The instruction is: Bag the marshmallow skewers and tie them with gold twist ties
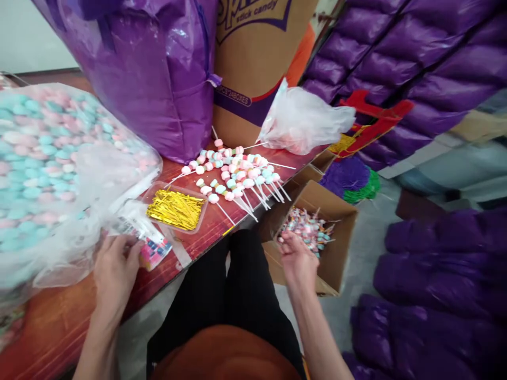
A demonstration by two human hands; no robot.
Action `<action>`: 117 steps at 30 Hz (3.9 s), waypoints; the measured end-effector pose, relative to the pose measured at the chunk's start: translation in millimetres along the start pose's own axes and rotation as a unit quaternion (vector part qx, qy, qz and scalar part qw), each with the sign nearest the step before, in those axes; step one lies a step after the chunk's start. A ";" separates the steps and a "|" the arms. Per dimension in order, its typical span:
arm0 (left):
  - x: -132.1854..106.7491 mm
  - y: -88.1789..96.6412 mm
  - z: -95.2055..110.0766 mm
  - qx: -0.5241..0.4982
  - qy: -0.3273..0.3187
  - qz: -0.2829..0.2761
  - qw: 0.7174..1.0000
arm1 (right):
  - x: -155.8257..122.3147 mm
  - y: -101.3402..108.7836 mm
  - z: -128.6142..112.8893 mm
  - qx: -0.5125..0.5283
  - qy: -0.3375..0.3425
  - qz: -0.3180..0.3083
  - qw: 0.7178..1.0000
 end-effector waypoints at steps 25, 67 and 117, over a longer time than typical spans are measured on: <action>-52.5 -34.8 90.1 -0.702 0.478 -0.139 0.510 | -152.9 -141.2 2.8 -0.121 -0.003 -0.441 0.889; -7.7 -43.0 64.3 -0.618 0.466 0.134 0.619 | 16.4 -263.8 -34.0 -0.627 0.572 -0.197 0.491; -7.7 -44.5 61.4 -0.602 0.321 0.111 0.722 | -90.5 -91.8 -30.2 -0.264 0.472 -0.399 0.740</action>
Point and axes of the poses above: each hand's wrist, its own x-axis towards the middle knuckle, its own y-axis out of the back of the hand, z = x × y, the point moved 4 cm from there along x, towards the middle knuckle, and after that the axes turned 7 degrees about z, right-handed, at the moved point
